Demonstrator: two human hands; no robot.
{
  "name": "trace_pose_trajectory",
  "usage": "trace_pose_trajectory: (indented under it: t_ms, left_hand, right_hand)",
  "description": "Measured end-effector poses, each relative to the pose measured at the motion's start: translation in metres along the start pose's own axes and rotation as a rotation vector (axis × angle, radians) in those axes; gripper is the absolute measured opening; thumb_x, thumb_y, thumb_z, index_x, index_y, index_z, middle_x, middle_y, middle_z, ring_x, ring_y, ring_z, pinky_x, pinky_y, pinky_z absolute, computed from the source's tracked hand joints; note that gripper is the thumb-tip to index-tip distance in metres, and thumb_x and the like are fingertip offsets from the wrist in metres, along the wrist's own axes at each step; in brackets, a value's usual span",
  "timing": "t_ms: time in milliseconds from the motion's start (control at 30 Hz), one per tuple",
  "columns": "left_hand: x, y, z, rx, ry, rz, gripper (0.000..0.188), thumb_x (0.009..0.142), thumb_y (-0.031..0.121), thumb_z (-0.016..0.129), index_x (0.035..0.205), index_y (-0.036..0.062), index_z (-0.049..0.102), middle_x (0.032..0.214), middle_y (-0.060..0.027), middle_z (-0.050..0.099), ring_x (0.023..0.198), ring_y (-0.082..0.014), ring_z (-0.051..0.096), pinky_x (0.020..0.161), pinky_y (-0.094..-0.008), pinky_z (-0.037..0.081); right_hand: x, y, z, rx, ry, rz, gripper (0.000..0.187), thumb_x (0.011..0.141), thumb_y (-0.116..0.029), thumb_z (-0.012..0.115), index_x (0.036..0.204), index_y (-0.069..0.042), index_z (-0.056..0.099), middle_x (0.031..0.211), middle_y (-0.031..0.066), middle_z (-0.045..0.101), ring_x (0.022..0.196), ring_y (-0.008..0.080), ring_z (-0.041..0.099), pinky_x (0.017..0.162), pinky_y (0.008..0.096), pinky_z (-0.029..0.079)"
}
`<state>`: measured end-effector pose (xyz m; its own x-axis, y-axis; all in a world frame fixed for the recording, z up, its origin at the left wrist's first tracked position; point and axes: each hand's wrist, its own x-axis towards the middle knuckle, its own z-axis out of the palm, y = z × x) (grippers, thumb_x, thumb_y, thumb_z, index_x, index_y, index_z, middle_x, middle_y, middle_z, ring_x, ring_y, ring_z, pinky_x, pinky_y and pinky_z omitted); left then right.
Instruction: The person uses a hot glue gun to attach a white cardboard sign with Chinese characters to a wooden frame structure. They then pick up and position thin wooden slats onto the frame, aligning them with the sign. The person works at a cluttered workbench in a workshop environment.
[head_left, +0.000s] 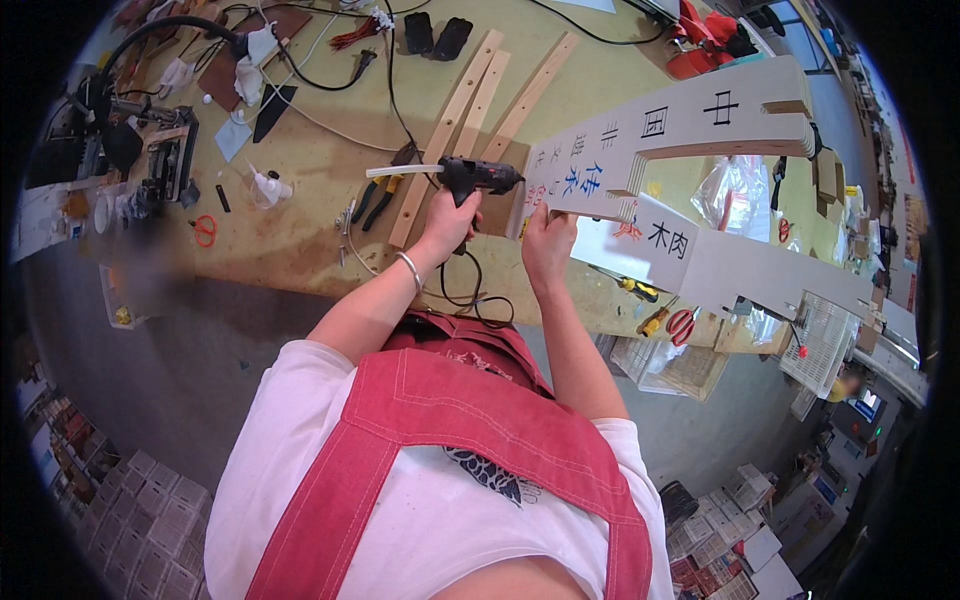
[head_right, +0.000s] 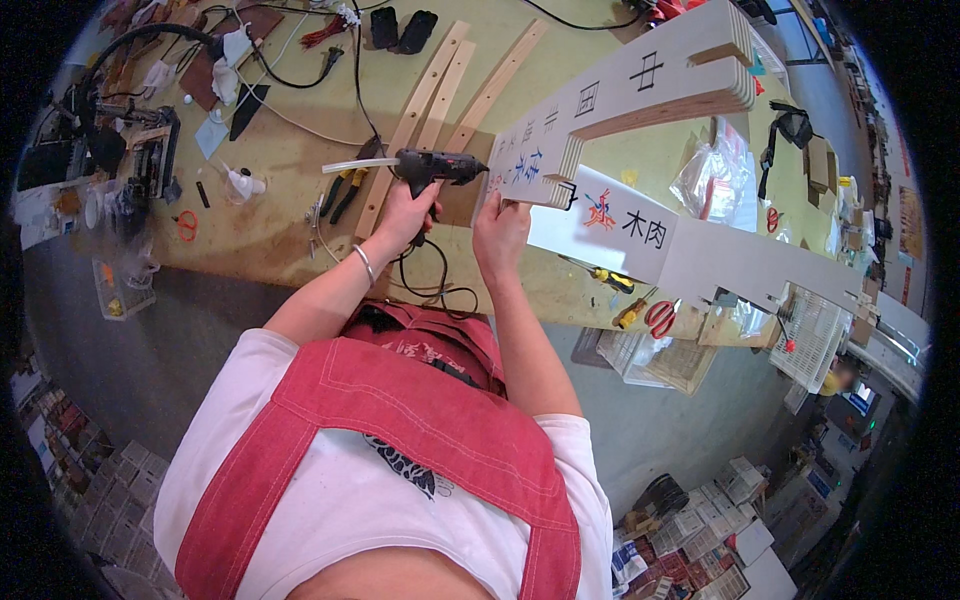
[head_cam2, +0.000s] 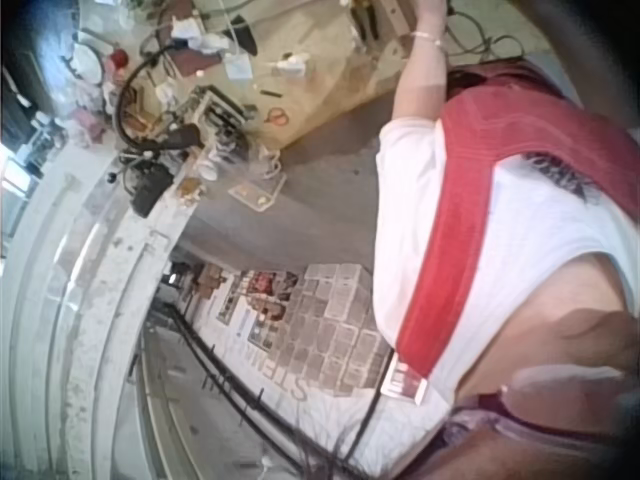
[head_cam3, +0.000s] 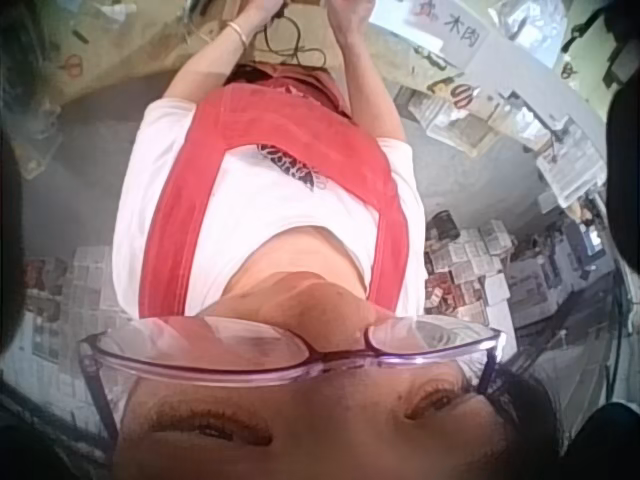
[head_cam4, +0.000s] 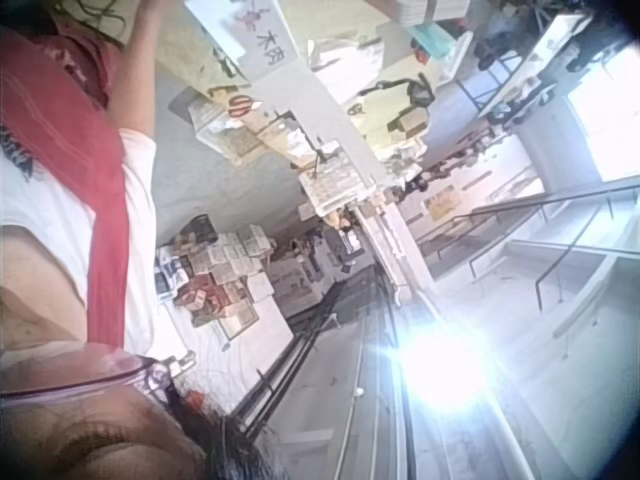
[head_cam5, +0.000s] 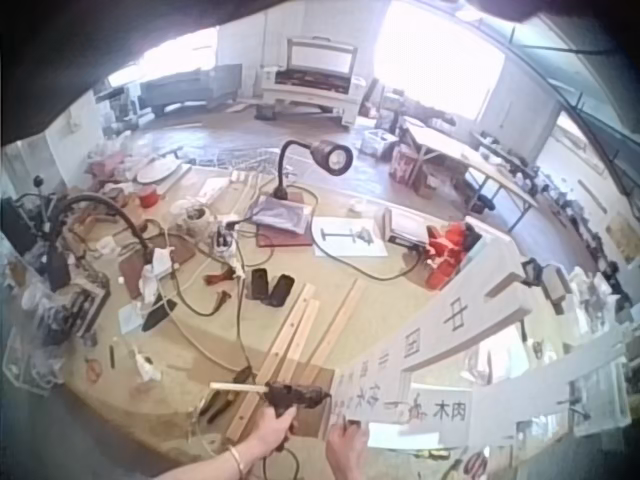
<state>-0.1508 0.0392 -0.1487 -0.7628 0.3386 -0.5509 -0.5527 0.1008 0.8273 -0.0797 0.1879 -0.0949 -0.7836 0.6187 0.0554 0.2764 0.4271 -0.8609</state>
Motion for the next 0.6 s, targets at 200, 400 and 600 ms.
trace_pose_trajectory:
  t_ms: [200, 400, 600]
  left_hand:
    - [-0.004, 0.007, 0.0, -0.035, -0.021, 0.012, 0.02, 0.099, 0.025, 0.06, 0.102, 0.0052, 0.061, 0.076, -0.0036, 0.066, 0.047, -0.0084, 0.055, 0.043, -0.0253, 0.045]
    - [0.001, 0.01, 0.005, -0.041, -0.01, 0.037, 0.023, 0.101, 0.028, 0.059, 0.102, 0.0052, 0.062, 0.081, -0.0031, 0.067, 0.051, -0.008, 0.054, 0.046, -0.0251, 0.045]
    - [0.007, 0.003, 0.004, -0.02, -0.014, 0.041, 0.023, 0.101, 0.028, 0.059, 0.104, 0.0052, 0.061, 0.077, -0.0039, 0.066, 0.049, -0.0084, 0.055, 0.044, -0.025, 0.045]
  right_hand:
    - [0.0, 0.008, 0.001, 0.009, 0.008, -0.017, 0.029, 0.097, -0.002, 0.055, 0.123, 0.01, 0.053, 0.112, 0.0225, 0.067, 0.106, 0.0304, 0.067, 0.091, 0.0376, 0.05]
    - [0.0, 0.003, 0.001, 0.06, 0.004, -0.008, 0.03, 0.096, -0.002, 0.055, 0.123, 0.01, 0.053, 0.115, 0.0252, 0.067, 0.108, 0.0348, 0.066, 0.092, 0.0398, 0.051]
    - [0.0, 0.007, 0.003, 0.08, 0.016, -0.016, 0.031, 0.096, -0.002, 0.055, 0.124, 0.01, 0.051, 0.115, 0.0266, 0.066, 0.107, 0.0371, 0.067, 0.092, 0.0406, 0.051]
